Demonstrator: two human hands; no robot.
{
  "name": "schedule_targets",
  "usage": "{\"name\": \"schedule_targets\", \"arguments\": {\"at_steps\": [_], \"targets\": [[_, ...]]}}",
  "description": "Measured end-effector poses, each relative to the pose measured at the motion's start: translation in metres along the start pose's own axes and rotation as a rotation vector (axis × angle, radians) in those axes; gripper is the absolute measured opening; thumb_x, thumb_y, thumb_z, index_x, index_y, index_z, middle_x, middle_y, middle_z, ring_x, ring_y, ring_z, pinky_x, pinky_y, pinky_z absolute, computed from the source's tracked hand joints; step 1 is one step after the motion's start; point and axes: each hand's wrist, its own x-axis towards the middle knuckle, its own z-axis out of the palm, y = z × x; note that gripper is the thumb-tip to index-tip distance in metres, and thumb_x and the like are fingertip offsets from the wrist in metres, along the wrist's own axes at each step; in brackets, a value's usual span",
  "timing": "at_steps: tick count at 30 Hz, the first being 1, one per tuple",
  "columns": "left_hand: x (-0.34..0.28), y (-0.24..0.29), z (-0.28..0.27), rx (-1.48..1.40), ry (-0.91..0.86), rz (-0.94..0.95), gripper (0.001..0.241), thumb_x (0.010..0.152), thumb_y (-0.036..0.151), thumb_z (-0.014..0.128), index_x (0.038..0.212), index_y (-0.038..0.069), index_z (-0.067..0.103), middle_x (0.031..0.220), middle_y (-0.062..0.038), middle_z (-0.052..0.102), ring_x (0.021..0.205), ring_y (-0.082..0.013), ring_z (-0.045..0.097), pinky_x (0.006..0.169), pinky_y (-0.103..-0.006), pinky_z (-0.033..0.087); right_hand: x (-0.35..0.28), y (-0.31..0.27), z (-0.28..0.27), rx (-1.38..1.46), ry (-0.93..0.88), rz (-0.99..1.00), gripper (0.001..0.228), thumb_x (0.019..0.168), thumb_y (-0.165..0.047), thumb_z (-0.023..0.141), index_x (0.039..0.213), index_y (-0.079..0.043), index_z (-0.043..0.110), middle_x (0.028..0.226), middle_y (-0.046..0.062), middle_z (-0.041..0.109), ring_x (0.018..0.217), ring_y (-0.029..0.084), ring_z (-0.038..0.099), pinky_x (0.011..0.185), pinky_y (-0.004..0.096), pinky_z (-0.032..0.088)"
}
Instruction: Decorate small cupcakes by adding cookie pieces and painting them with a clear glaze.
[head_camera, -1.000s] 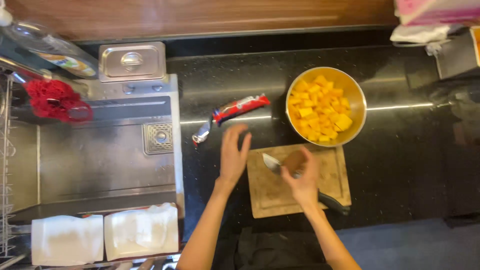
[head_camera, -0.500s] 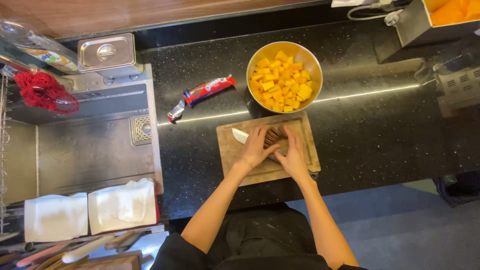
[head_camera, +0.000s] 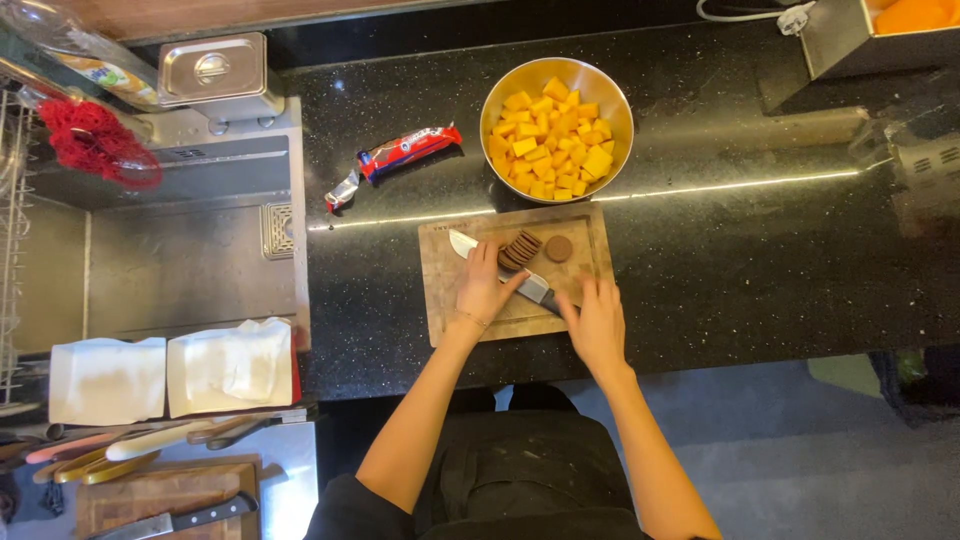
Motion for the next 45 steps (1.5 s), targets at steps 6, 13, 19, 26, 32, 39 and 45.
{"name": "schedule_targets", "arguments": {"at_steps": [6, 13, 19, 26, 32, 39, 45], "targets": [[-0.002, -0.001, 0.011, 0.018, 0.047, -0.062, 0.059, 0.078, 0.031, 0.085, 0.124, 0.004, 0.058, 0.116, -0.014, 0.062, 0.111, -0.0362, 0.058, 0.091, -0.0458, 0.051, -0.023, -0.022, -0.008, -0.103, -0.03, -0.142, 0.052, 0.082, -0.024, 0.078, 0.126, -0.003, 0.06, 0.117, 0.015, 0.058, 0.111, 0.037, 0.055, 0.091, 0.047, 0.047], [0.012, -0.009, 0.031, -0.026, 0.037, 0.053, 0.066, 0.077, 0.022, 0.086, 0.133, 0.004, 0.055, 0.126, -0.016, 0.059, 0.119, -0.0379, 0.056, 0.101, -0.0442, 0.05, -0.015, -0.028, 0.001, -0.103, 0.009, -0.188, 0.047, 0.082, -0.016, 0.077, 0.125, -0.004, 0.061, 0.12, 0.014, 0.058, 0.112, 0.037, 0.054, 0.094, 0.046, 0.046], [0.04, 0.025, -0.019, 0.034, -0.023, 0.152, 0.079, 0.059, 0.024, 0.089, 0.127, 0.002, 0.056, 0.124, -0.017, 0.061, 0.116, -0.0382, 0.056, 0.095, -0.046, 0.049, -0.011, -0.038, -0.01, -0.029, 0.076, -0.124, 0.036, 0.09, -0.02, 0.074, 0.12, -0.002, 0.065, 0.111, 0.017, 0.061, 0.107, 0.038, 0.056, 0.093, 0.046, 0.047], [0.148, -0.129, -0.082, -0.044, 0.331, -0.111, 0.009, 0.105, 0.008, 0.067, 0.113, 0.004, 0.067, 0.112, -0.016, 0.066, 0.106, -0.0355, 0.064, 0.094, -0.0437, 0.051, 0.027, -0.086, -0.033, 0.262, 0.166, -0.043, 0.022, 0.099, -0.011, 0.064, 0.118, -0.001, 0.069, 0.105, 0.017, 0.068, 0.101, 0.032, 0.066, 0.09, 0.041, 0.052], [0.236, -0.223, -0.103, 0.224, -0.105, 0.158, 0.033, 0.081, -0.004, 0.06, 0.107, 0.011, 0.072, 0.112, -0.015, 0.067, 0.11, -0.0388, 0.06, 0.093, -0.047, 0.052, 0.047, -0.112, -0.024, 0.289, 0.224, 0.031, 0.021, 0.096, -0.013, 0.065, 0.113, -0.002, 0.07, 0.111, 0.016, 0.071, 0.104, 0.031, 0.068, 0.091, 0.04, 0.053], [0.272, -0.229, -0.103, 0.305, -0.76, 0.22, 0.023, 0.09, 0.014, 0.067, 0.111, 0.017, 0.075, 0.111, -0.015, 0.072, 0.109, -0.0345, 0.066, 0.095, -0.0446, 0.054, 0.025, -0.088, 0.012, 0.026, 0.189, 0.096, 0.024, 0.095, -0.016, 0.067, 0.114, -0.002, 0.07, 0.11, 0.016, 0.07, 0.107, 0.034, 0.064, 0.093, 0.043, 0.05], [0.274, -0.179, -0.11, 0.69, -0.915, 0.355, 0.024, 0.085, 0.024, 0.074, 0.105, 0.012, 0.078, 0.111, -0.016, 0.073, 0.108, -0.0341, 0.068, 0.09, -0.0444, 0.056, 0.051, -0.133, 0.051, -0.192, 0.136, 0.025, 0.041, 0.085, -0.029, 0.078, 0.112, 0.0, 0.066, 0.099, 0.016, 0.064, 0.094, 0.037, 0.06, 0.079, 0.046, 0.05]]}}
